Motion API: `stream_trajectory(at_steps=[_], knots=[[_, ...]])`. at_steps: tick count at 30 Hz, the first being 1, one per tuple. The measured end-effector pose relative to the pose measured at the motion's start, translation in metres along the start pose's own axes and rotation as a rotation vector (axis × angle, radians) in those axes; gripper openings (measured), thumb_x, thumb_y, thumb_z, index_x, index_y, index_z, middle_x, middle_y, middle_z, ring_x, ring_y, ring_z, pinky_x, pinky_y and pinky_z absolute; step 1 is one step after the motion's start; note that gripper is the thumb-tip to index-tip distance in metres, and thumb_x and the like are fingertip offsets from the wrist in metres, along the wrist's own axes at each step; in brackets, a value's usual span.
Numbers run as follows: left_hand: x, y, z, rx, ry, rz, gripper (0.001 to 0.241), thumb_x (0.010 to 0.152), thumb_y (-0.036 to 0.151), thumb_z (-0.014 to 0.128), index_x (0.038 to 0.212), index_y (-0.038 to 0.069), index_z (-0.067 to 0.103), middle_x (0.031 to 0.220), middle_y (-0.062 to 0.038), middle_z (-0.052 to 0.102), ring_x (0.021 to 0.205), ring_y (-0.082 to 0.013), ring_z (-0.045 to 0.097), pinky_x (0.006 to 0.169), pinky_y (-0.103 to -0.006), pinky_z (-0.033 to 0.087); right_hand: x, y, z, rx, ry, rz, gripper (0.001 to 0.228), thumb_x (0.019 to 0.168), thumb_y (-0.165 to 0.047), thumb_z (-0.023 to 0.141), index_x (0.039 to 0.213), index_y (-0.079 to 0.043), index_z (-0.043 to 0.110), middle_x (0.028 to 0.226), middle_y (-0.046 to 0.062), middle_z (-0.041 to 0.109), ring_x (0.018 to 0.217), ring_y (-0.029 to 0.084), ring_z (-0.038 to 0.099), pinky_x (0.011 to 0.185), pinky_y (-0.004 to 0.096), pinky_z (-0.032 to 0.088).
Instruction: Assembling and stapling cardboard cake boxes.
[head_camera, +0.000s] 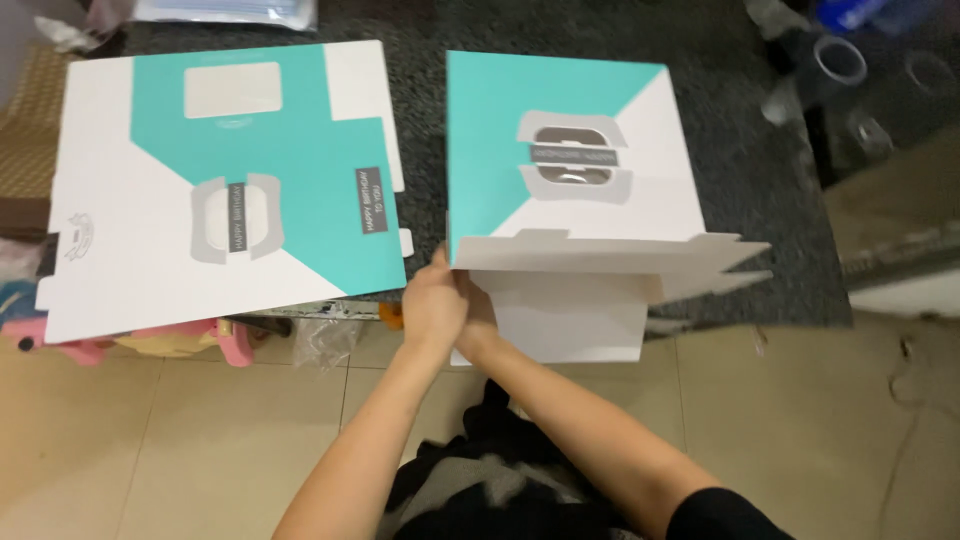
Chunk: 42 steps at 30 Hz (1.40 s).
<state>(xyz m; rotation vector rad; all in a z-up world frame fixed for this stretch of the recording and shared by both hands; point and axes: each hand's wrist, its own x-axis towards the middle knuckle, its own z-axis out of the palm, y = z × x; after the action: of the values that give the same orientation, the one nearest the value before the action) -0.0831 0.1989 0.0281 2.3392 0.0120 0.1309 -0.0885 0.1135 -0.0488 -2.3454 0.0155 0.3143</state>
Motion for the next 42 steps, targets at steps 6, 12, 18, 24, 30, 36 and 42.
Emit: stream_trajectory(at_steps=[6, 12, 18, 24, 30, 36, 42], knots=[[0.022, 0.024, -0.024, -0.052, -0.12, -0.016, 0.059, 0.092, 0.023, 0.069, 0.147, 0.012, 0.05, 0.101, -0.026, 0.073, 0.095, -0.0452, 0.068, 0.082, -0.0536, 0.054, 0.038, 0.014, -0.029, 0.026, 0.056, -0.025, 0.061, 0.084, -0.032, 0.069, 0.131, -0.002, 0.043, 0.109, 0.022, 0.071, 0.098, 0.04, 0.07, 0.083, 0.048, 0.057], [0.01, -0.062, -0.028, -0.572, -0.18, -0.196, 0.067, 0.09, 0.03, 0.07, 0.147, 0.007, 0.045, 0.138, -0.013, 0.062, 0.109, -0.0241, 0.073, 0.087, -0.0354, 0.058, 0.098, -0.039, -0.115, 0.067, -0.008, 0.135, 0.067, 0.094, -0.015, 0.051, 0.155, -0.009, 0.025, 0.1, 0.019, 0.068, 0.076, 0.038, 0.071, 0.065, 0.048, 0.06], [-0.015, -0.19, -0.08, -0.411, -0.003, -0.415, 0.041, 0.098, 0.024, 0.065, 0.133, 0.003, 0.065, 0.117, -0.013, 0.077, 0.099, -0.0197, 0.072, 0.086, -0.032, 0.057, 0.233, 0.077, -0.112, -0.17, 0.215, -0.267, 0.067, 0.099, -0.02, 0.063, 0.152, 0.006, 0.031, 0.097, 0.031, 0.067, 0.076, 0.047, 0.066, 0.067, 0.055, 0.054], [0.02, -0.297, -0.184, -0.126, 0.262, -0.638, 0.042, 0.094, 0.027, 0.068, 0.13, 0.007, 0.071, 0.111, -0.018, 0.075, 0.088, -0.0348, 0.071, 0.08, -0.0433, 0.055, 0.218, 0.064, -0.103, 0.106, 0.403, -0.337, 0.066, 0.095, -0.013, 0.057, 0.154, 0.006, 0.033, 0.14, 0.035, 0.053, 0.109, 0.047, 0.064, 0.093, 0.051, 0.051], [0.071, -0.481, -0.254, 0.233, 0.466, -0.378, 0.047, 0.092, 0.024, 0.072, 0.128, -0.005, 0.064, 0.126, -0.03, 0.067, 0.118, -0.0418, 0.065, 0.105, -0.0462, 0.051, 0.139, 0.035, 0.032, -0.181, 0.532, -0.433, 0.065, 0.089, -0.017, 0.068, 0.144, 0.008, 0.042, 0.144, 0.036, 0.046, 0.135, 0.05, 0.042, 0.116, 0.057, 0.032], [0.119, -0.467, -0.306, 0.391, 0.161, -0.561, 0.063, 0.09, 0.039, 0.069, 0.138, -0.002, 0.059, 0.137, -0.032, 0.055, 0.126, -0.0523, 0.047, 0.109, -0.056, 0.039, 0.122, -0.024, 0.105, -0.167, 0.223, -0.076, 0.073, 0.084, -0.028, 0.075, 0.141, 0.008, 0.048, 0.145, 0.037, 0.042, 0.137, 0.051, 0.035, 0.113, 0.055, 0.029], [0.127, -0.479, -0.304, 0.51, -0.023, -0.605, 0.06, 0.09, 0.044, 0.071, 0.133, 0.003, 0.064, 0.143, -0.029, 0.05, 0.133, -0.0471, 0.043, 0.113, -0.0531, 0.04, 0.118, -0.088, 0.088, -0.239, 0.253, 0.22, 0.08, 0.081, -0.038, 0.073, 0.144, 0.005, 0.047, 0.147, 0.025, 0.05, 0.134, 0.046, 0.041, 0.119, 0.053, 0.03]])
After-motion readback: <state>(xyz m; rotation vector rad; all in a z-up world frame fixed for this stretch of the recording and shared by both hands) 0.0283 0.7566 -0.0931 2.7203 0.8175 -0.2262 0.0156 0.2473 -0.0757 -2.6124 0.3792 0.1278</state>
